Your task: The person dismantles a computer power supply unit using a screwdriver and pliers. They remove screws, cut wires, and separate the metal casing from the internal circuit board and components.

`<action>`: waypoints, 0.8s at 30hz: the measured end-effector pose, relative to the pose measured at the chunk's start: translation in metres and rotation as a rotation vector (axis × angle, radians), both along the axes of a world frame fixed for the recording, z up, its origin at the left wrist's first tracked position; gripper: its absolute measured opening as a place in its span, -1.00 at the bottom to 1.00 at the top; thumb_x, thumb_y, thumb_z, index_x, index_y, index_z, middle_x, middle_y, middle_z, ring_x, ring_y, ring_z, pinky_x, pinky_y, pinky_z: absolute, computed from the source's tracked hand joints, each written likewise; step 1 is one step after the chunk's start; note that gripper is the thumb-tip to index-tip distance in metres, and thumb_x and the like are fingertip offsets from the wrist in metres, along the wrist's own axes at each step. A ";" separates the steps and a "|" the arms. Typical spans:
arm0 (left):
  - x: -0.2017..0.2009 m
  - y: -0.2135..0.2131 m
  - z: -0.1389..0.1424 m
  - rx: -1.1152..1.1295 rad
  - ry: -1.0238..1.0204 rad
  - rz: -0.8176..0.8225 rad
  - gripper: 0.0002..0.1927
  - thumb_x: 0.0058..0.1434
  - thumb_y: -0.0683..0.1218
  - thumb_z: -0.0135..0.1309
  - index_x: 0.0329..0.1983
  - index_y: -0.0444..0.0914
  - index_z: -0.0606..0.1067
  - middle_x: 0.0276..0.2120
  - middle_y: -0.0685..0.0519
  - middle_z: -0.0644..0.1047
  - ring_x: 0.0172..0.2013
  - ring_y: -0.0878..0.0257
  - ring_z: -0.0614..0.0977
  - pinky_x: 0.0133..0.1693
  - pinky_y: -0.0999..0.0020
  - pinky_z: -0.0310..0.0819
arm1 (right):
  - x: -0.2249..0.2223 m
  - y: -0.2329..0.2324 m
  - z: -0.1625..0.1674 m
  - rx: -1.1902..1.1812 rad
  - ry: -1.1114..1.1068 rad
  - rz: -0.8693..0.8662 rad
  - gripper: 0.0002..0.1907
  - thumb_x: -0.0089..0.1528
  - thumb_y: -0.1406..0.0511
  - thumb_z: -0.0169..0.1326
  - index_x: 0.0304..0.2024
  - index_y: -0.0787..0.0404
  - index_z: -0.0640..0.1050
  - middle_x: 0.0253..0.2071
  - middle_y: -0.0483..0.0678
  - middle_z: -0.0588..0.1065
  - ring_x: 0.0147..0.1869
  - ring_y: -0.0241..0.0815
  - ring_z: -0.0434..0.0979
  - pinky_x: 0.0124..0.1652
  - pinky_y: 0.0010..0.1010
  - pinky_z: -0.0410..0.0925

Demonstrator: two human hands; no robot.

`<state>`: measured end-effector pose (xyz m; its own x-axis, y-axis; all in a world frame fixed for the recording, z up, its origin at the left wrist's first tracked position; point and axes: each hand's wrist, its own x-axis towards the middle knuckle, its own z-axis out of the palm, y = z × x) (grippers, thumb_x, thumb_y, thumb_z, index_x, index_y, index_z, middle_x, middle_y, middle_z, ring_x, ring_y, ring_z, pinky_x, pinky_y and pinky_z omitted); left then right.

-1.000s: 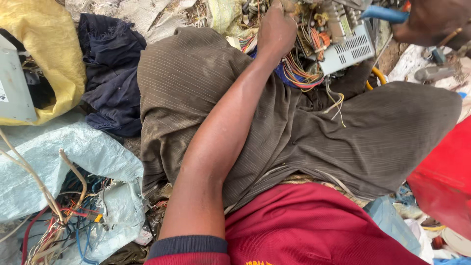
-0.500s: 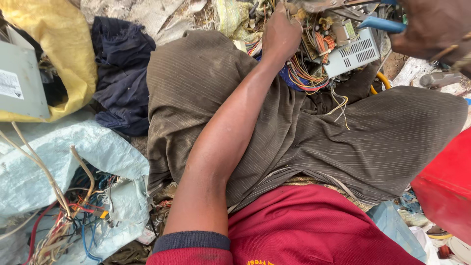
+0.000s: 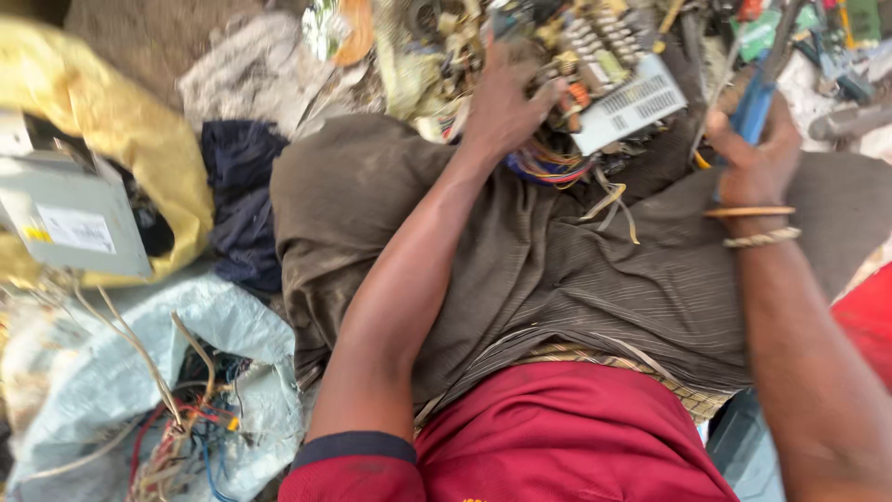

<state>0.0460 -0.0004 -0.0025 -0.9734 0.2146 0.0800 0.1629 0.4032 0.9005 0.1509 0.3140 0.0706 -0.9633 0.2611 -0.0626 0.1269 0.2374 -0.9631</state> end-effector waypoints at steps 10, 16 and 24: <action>0.008 0.045 0.063 -0.459 0.354 0.027 -0.12 0.03 0.25 0.42 0.28 -0.27 0.36 0.17 -0.21 0.34 0.11 -0.22 0.44 0.10 -0.10 0.34 | -0.021 -0.003 -0.034 -0.061 -0.020 -0.175 -0.44 0.28 0.33 0.40 0.25 0.32 0.47 -0.20 -0.18 0.51 -0.12 -0.35 0.53 -0.10 -0.51 0.43; -0.001 0.055 0.054 -0.488 0.177 -0.002 -0.17 0.07 0.22 0.44 0.30 -0.17 0.36 0.23 -0.19 0.30 0.20 -0.09 0.44 0.16 0.01 0.44 | -0.028 -0.003 -0.039 -0.176 -0.004 -0.206 -0.43 0.30 0.30 0.42 0.25 0.43 0.49 -0.18 -0.13 0.51 -0.18 -0.32 0.44 -0.17 -0.48 0.35; 0.004 0.031 0.047 -0.323 0.715 -0.063 -0.29 0.20 0.23 0.48 0.24 -0.09 0.39 0.31 -0.15 0.20 0.32 -0.06 0.35 0.37 0.06 0.38 | -0.030 0.004 -0.037 -0.393 -0.015 -0.301 -0.45 0.31 0.24 0.36 0.24 0.33 0.45 -0.22 -0.07 0.59 -0.22 -0.28 0.60 -0.25 -0.45 0.51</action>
